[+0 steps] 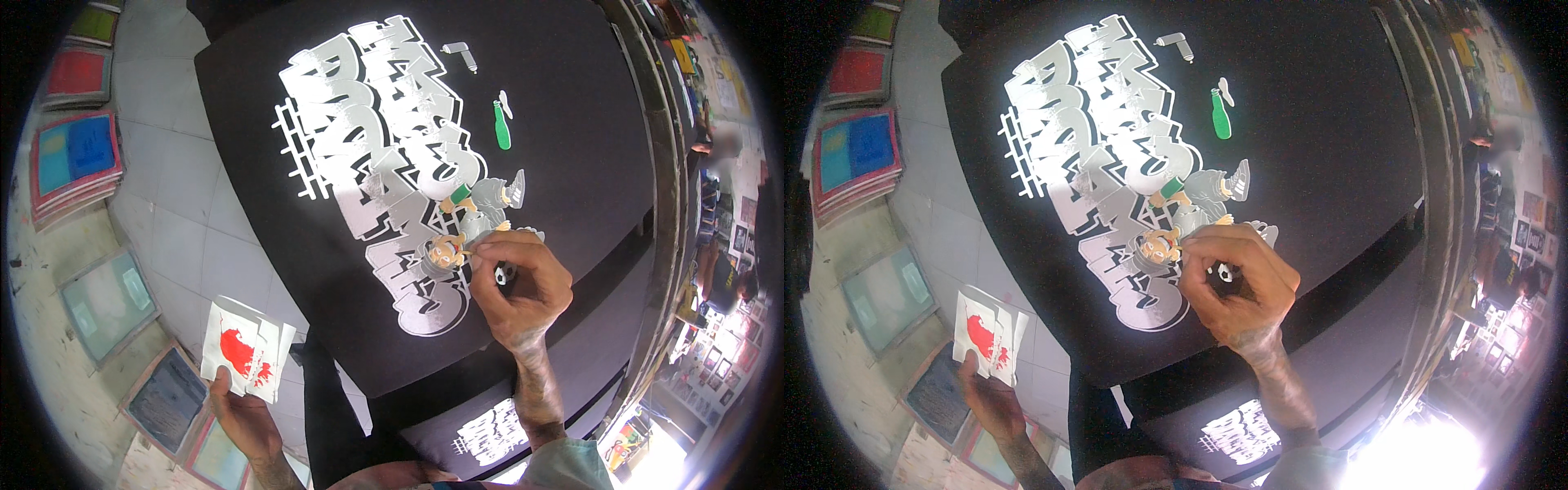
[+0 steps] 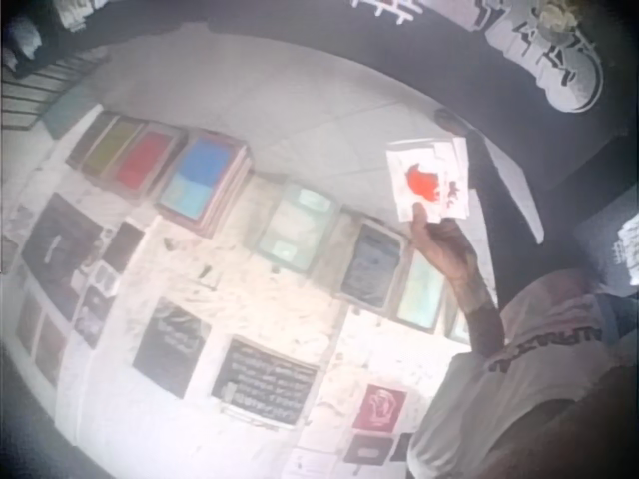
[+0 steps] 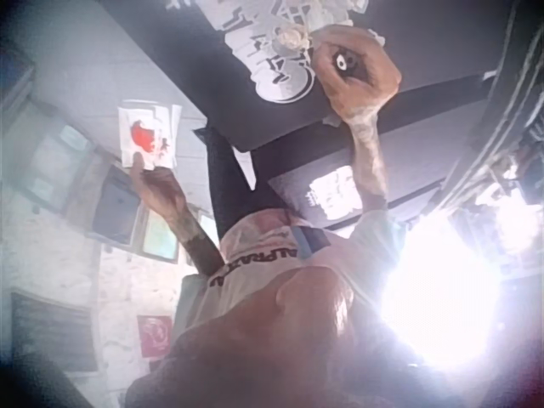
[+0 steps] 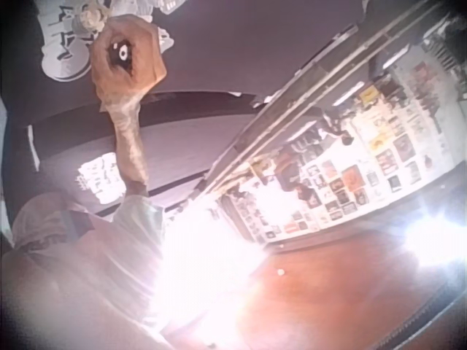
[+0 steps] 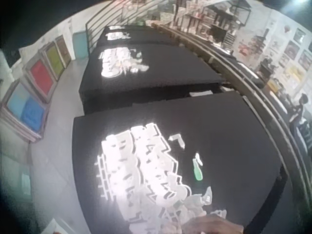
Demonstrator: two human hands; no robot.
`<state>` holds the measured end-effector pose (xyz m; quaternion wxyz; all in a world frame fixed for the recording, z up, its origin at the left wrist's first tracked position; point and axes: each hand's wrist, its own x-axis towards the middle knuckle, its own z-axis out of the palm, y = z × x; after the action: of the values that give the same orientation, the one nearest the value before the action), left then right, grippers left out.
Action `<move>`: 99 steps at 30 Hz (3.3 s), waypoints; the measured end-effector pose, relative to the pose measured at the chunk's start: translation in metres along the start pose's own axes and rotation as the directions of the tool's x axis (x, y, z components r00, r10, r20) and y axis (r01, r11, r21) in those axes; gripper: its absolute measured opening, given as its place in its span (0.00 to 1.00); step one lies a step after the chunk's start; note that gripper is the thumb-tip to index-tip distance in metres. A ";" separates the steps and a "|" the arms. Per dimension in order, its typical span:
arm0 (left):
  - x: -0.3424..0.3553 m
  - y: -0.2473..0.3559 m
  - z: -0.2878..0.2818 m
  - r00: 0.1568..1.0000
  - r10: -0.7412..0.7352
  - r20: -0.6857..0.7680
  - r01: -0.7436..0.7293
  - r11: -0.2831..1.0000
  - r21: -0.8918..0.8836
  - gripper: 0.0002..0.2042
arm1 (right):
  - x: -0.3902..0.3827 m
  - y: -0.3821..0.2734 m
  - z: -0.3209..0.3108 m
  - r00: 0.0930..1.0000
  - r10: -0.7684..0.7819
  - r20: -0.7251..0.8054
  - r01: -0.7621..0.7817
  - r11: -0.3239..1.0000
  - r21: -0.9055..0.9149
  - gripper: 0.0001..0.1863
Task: The person paints details on a printed design on a black t-shirt using a small brush and red paint. They repeatedly dip the brush into a small container of paint and apply it to specific areas of the design.
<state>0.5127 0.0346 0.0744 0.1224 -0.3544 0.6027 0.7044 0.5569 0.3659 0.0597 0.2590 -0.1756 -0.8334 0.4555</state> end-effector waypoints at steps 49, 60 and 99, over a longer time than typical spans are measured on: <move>-0.089 0.074 -0.069 0.942 -0.012 0.335 -0.007 0.998 0.054 0.17 | -0.049 -0.121 -0.199 0.708 0.475 -0.523 0.191 0.584 0.789 0.09; -0.125 0.072 -0.218 0.755 -0.244 0.609 0.215 0.969 0.121 0.18 | -0.291 -0.251 -0.066 0.766 0.585 -0.267 -0.087 0.506 0.858 0.07; -0.438 -0.019 -0.263 0.754 0.239 0.611 -0.299 0.954 -0.004 0.15 | -0.419 -0.364 -0.225 0.999 0.015 0.035 -0.034 0.754 0.656 0.07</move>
<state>0.9315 -0.0952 0.3373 0.2225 -0.0141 0.6087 0.7614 1.0064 0.1045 0.3565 0.2867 -0.0784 -0.6219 0.7245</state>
